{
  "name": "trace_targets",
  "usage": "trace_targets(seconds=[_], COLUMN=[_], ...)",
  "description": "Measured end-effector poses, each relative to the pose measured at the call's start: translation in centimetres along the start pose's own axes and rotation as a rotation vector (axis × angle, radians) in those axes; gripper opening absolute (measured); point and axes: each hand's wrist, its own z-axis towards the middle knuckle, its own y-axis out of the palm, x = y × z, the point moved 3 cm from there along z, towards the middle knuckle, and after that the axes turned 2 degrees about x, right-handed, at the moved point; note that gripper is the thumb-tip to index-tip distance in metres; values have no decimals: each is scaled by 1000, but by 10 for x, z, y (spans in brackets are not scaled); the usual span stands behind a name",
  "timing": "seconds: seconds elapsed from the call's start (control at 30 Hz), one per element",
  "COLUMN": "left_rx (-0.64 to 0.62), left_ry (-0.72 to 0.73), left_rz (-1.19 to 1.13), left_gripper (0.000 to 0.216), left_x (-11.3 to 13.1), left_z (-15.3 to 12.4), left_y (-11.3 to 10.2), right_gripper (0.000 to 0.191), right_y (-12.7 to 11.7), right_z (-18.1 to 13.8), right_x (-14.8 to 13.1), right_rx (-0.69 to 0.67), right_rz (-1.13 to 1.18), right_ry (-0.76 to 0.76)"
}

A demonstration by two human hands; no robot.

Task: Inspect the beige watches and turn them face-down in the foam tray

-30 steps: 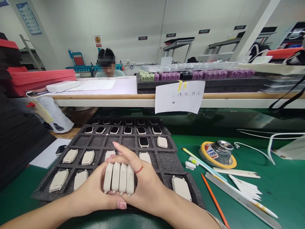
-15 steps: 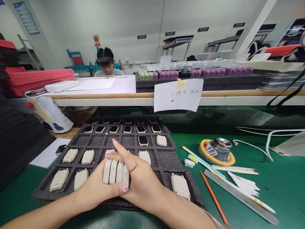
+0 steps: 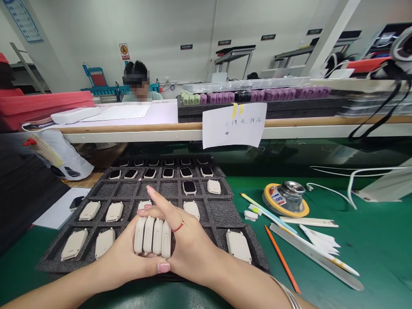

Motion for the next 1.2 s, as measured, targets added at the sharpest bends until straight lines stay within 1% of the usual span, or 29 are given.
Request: trace_targets(seconds=[0.17, 0.27, 0.33, 0.4, 0.43, 0.47, 0.5, 0.6, 0.67, 0.7, 0.77, 0.83, 0.9, 0.97, 1.0, 1.07, 1.13, 1.2], left_rx=[7, -16, 8, 54, 70, 76, 76, 85, 95, 94, 92, 84, 56, 13, -3, -15, -16, -15], left_ry=[63, 66, 53, 81, 111, 144, 175, 231, 288, 331, 425, 508, 573, 598, 594, 557, 483, 346], left_rz=[-26, -44, -6, 55, 84, 115, 149, 272, 334, 352, 383, 415, 445, 472, 493, 538, 523, 389], left_gripper=[61, 55, 54, 54, 53, 50, 48, 42, 41, 41, 42, 39, 34, 30, 32, 49, 78, 109], left_x=[7, 9, 10, 13, 15, 17, 19, 23, 24, 25, 26, 25, 23, 20, 19, 16, 14, 12], left_z=[1, 1, 0, -2, -3, -4, -6, -8, -9, -10, -10, -9, -8, -7, -7, -7, -8, -8], left_y=[-1, 1, 1, 0, 0, 0, -1, -2, -2, -2, -2, -2, -2, -1, -1, -2, -3, -5], right_gripper=[83, 76, 77, 87, 93, 95, 93, 70, 68, 70, 78, 89, 99, 107, 109, 108, 107, 106], right_y=[-1, 0, 1, -1, -2, -5, -7, -13, -13, -12, -7, -3, -1, -1, -1, -2, -2, -3], right_z=[2, 2, 1, 1, 1, 1, 1, 2, 2, 2, 2, 1, 1, 1, 1, 2, 2, 2], right_x=[-5, -7, -10, -12, -13, -12, -10, 3, 11, 14, 15, 12, 8, 6, 5, 3, 2, 2], right_rx=[-20, -58, -82, -81, -66, -44, -17, 84, 95, 64, -46, -139, -157, -125, -102, -48, -6, 31], right_rz=[-113, -172, -228, -252, -227, -175, -100, 177, 338, 406, 500, 531, 492, 403, 351, 253, 200, 181], right_ry=[-121, -180, -221, -241, -228, -192, -129, 140, 325, 407, 535, 608, 647, 655, 638, 562, 470, 368])
